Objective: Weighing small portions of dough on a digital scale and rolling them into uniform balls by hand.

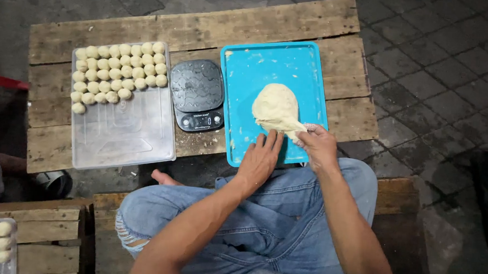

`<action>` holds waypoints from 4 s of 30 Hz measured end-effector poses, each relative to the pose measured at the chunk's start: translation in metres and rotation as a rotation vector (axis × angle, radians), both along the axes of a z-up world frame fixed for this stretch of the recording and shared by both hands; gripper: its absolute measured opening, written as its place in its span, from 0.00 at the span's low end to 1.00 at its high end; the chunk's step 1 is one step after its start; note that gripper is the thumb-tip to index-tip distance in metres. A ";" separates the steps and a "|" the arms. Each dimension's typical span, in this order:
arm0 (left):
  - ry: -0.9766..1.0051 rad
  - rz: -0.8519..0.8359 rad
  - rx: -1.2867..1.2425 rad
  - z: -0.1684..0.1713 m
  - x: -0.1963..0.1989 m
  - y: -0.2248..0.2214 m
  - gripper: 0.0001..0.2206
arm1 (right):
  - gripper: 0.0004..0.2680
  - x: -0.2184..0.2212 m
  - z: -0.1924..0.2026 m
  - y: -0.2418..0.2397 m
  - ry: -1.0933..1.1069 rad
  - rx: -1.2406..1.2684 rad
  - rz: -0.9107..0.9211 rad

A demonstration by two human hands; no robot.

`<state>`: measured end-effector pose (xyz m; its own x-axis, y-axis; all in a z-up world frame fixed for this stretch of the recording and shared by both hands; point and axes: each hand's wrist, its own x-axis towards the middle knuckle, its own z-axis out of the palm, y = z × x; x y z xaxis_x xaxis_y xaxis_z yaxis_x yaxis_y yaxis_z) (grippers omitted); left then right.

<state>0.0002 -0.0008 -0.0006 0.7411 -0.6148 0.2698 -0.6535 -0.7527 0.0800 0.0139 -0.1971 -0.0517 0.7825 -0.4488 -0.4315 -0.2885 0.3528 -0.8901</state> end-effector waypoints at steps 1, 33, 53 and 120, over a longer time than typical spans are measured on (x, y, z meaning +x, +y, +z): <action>-0.021 0.005 0.005 -0.001 0.000 -0.001 0.21 | 0.13 -0.001 0.011 0.001 -0.018 0.070 0.004; 1.169 0.574 -1.778 -0.013 0.028 -0.022 0.12 | 0.17 -0.024 0.032 0.062 -0.644 -0.159 0.173; 1.000 0.423 -1.106 -0.021 0.047 0.002 0.18 | 0.16 -0.016 0.024 0.046 -0.448 -0.312 0.197; 0.019 -0.080 -0.242 0.003 0.037 -0.014 0.16 | 0.12 -0.007 -0.004 -0.004 0.214 -0.671 0.164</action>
